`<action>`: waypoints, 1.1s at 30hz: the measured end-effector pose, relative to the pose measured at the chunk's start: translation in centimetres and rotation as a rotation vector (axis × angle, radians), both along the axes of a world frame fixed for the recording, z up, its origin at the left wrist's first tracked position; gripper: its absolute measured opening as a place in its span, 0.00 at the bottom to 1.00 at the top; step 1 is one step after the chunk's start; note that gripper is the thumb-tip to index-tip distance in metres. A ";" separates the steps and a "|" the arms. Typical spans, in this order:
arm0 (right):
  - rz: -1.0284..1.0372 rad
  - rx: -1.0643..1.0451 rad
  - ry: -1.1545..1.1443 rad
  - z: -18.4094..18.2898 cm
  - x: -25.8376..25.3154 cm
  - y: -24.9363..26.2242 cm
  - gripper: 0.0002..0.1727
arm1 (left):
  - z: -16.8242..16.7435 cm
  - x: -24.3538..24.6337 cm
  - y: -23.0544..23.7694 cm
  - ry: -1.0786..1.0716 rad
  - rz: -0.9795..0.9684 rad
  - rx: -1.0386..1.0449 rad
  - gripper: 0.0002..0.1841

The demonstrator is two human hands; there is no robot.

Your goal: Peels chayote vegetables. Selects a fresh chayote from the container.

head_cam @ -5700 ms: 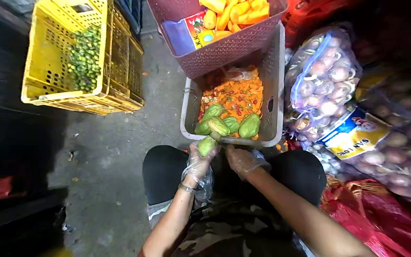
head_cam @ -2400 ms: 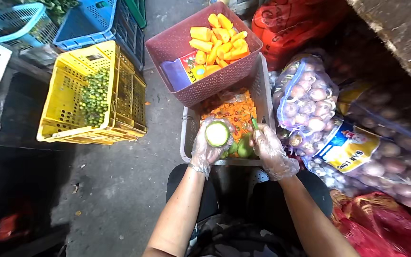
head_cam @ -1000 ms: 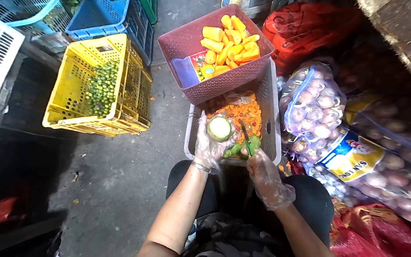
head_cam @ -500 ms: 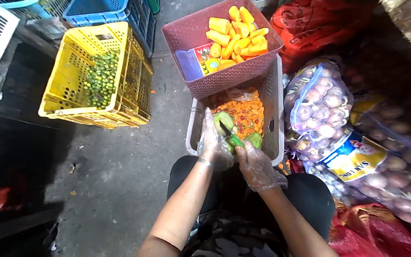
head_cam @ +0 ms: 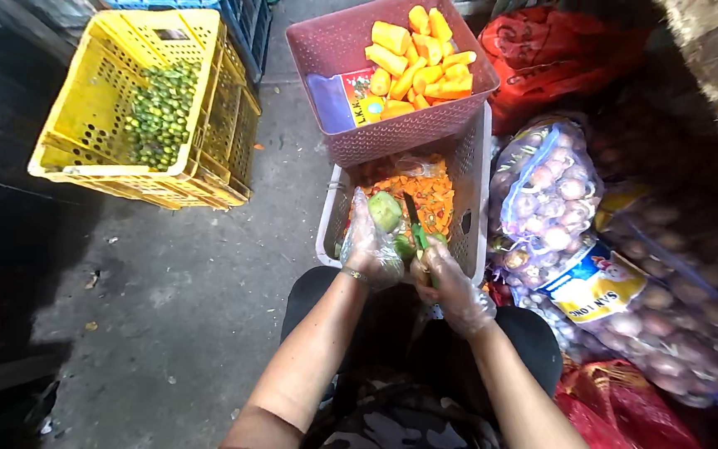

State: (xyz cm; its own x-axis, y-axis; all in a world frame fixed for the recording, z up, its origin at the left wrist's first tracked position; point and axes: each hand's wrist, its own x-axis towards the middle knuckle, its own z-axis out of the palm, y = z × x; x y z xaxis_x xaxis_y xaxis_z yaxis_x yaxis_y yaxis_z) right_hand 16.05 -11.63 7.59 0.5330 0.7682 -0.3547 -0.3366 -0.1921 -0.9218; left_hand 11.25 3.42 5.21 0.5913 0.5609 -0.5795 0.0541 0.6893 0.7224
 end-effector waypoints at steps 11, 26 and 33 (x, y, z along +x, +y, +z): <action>-0.139 -0.038 0.116 0.5 0.0 -1.2 0.20 | 0.8 0.0 -0.1 -0.009 -0.014 -0.058 0.35; 0.040 -0.408 -1.237 -2.5 -0.2 0.1 0.27 | -0.3 0.0 0.0 0.087 -0.029 0.084 0.33; 0.117 -0.495 -1.223 -3.3 1.4 1.3 0.26 | -0.5 -0.6 0.6 0.046 -0.104 0.124 0.30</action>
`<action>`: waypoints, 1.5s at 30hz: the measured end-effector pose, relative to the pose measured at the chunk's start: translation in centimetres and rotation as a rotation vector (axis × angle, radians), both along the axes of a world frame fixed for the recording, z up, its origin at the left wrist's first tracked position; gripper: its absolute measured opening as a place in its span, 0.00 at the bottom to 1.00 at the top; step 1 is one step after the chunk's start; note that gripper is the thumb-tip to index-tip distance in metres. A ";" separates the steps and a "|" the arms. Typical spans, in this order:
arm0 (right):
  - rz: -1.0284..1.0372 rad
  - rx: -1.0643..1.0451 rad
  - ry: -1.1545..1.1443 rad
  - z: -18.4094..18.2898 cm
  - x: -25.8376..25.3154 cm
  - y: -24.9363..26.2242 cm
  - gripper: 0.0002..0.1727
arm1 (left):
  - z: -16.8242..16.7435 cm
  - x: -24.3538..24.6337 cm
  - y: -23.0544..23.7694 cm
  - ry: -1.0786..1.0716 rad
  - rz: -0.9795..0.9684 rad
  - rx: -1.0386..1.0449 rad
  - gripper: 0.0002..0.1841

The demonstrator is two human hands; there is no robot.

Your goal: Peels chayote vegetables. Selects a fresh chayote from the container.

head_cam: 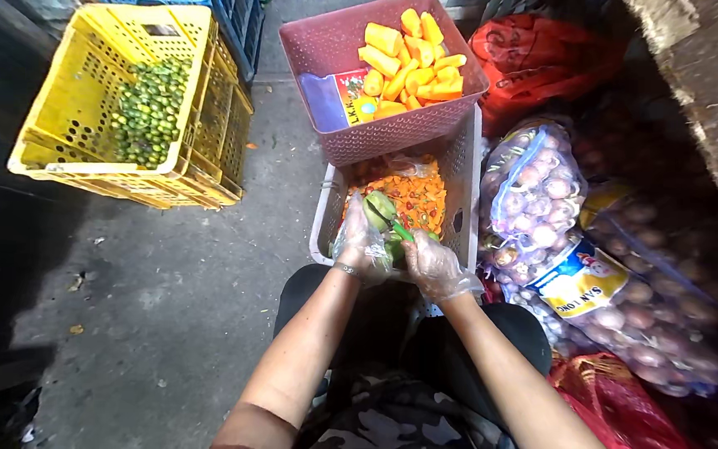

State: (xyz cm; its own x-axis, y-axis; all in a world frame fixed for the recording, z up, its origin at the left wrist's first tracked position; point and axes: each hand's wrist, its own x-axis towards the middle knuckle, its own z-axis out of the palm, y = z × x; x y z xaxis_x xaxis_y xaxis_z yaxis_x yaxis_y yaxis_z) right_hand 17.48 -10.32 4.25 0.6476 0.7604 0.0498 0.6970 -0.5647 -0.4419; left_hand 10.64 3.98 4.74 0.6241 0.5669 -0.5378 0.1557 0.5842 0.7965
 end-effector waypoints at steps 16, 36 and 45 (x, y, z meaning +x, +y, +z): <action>-0.268 -0.581 0.406 0.6 5.9 0.1 0.30 | 1.4 1.5 -0.7 0.045 -0.138 -0.227 0.28; -0.456 0.171 0.430 5.1 6.5 -0.5 0.30 | 1.5 1.2 0.5 -0.168 -0.189 -0.286 0.25; -0.521 0.332 0.580 2.6 6.1 -2.8 0.23 | 1.3 1.6 -0.2 0.037 -0.106 -0.270 0.31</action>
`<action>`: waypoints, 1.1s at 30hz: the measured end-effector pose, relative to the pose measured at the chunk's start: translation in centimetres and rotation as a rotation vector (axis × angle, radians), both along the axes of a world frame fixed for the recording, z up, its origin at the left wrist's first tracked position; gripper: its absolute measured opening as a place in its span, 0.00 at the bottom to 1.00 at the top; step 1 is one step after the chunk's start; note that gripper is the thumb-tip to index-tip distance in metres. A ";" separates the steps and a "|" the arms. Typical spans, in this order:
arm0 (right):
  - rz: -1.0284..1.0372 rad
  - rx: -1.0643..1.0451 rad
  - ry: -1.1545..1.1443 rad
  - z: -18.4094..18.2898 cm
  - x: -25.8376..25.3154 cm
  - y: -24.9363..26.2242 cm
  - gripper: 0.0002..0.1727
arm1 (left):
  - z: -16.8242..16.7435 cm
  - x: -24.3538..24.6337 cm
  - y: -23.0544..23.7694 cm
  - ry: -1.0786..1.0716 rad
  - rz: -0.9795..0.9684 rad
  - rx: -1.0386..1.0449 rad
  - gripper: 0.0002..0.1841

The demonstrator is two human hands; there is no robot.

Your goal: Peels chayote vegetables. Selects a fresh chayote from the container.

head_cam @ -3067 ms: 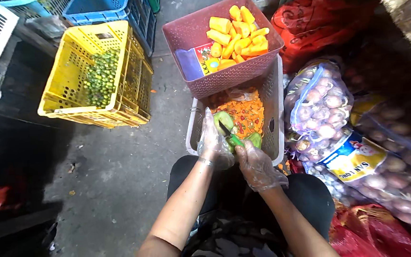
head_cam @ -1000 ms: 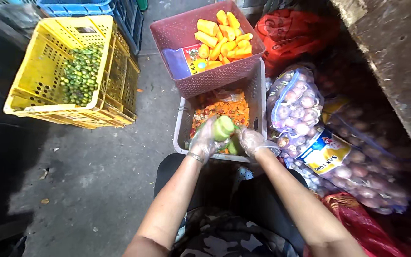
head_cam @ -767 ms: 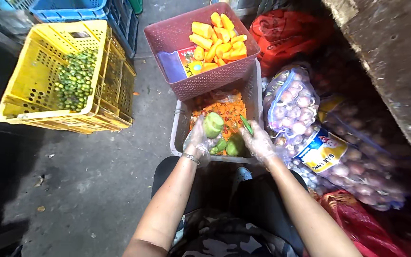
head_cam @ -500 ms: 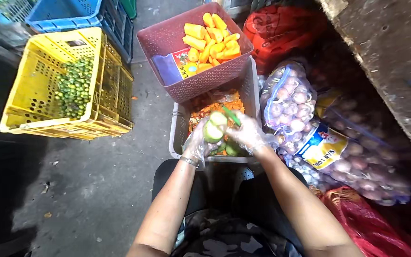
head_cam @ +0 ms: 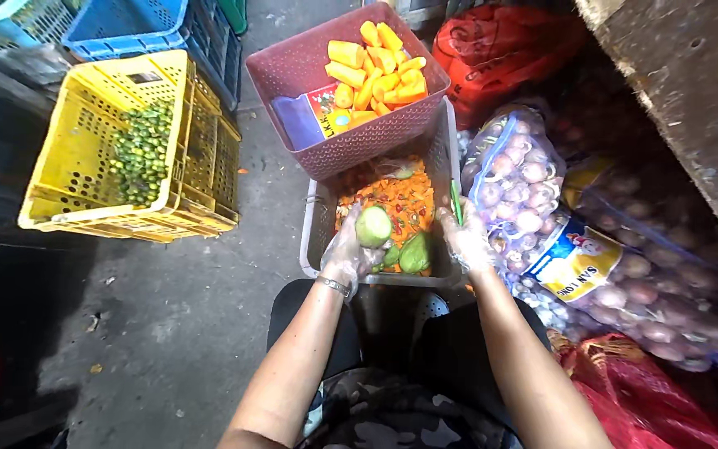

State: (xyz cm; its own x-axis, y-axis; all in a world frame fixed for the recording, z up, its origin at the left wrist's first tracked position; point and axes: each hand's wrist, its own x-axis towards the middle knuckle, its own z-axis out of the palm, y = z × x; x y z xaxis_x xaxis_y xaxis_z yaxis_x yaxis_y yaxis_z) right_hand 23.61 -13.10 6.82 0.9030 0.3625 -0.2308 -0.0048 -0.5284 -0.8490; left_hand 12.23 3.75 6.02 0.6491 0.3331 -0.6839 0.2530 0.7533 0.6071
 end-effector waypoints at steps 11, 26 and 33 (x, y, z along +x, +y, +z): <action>-0.073 0.106 0.060 0.7 0.7 -1.3 0.26 | -3.0 3.0 4.5 0.214 -0.006 0.289 0.26; 0.144 0.726 0.454 0.2 1.2 -2.3 0.25 | -6.1 5.0 3.2 0.711 -1.479 1.224 0.29; 0.057 0.744 0.405 1.5 1.1 -3.2 0.24 | -7.2 3.9 5.9 0.534 -1.767 1.402 0.51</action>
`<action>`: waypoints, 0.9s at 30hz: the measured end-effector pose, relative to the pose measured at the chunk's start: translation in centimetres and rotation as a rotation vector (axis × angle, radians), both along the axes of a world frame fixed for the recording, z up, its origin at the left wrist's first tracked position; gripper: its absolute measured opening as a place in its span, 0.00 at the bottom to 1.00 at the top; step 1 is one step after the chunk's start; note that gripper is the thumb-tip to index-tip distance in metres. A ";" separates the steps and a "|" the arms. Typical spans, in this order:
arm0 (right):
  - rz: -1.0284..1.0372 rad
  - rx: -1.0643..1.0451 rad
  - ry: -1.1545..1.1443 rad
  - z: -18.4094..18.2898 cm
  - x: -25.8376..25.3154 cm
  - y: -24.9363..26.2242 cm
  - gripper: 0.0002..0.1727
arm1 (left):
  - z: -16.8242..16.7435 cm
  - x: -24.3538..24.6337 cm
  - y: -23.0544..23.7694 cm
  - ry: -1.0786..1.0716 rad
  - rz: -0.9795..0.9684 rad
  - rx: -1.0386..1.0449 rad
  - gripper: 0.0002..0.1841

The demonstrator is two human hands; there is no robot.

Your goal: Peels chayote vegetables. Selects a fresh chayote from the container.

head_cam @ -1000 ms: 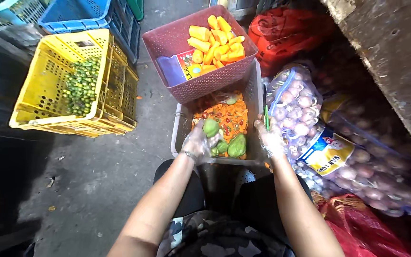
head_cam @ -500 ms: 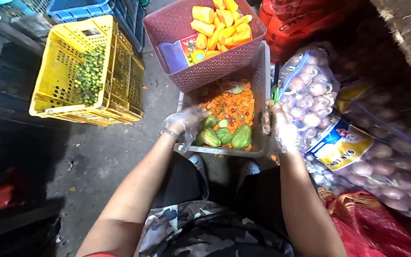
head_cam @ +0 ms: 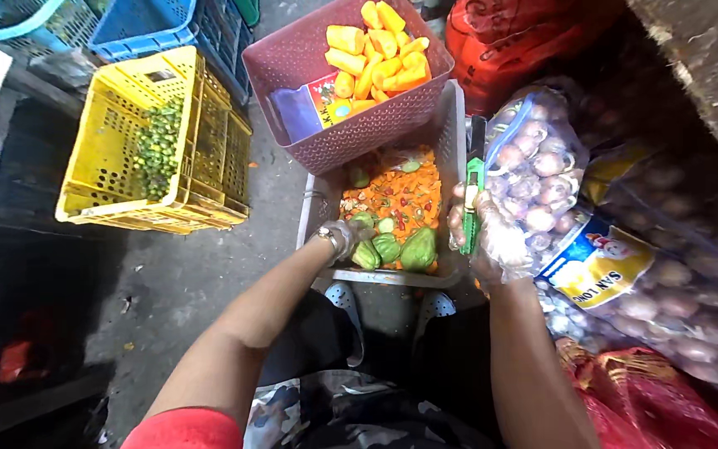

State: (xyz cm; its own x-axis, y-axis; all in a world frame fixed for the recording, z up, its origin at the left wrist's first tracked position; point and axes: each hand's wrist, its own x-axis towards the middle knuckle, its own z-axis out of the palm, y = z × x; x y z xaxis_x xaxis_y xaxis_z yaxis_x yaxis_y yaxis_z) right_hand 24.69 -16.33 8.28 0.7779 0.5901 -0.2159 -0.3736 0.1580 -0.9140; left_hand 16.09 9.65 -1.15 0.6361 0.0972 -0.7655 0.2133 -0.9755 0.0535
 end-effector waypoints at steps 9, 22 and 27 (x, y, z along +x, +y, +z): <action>-0.134 0.008 -0.057 0.7 0.4 0.6 0.24 | -0.5 7.5 -8.9 -0.072 0.298 -0.132 0.30; -0.130 -0.081 -0.071 1.2 0.1 0.3 0.23 | -6.5 8.6 -15.7 -0.088 0.486 0.033 0.36; -0.134 -0.075 -0.069 1.1 0.4 0.1 0.23 | -5.0 8.7 -14.8 -0.097 0.402 0.030 0.44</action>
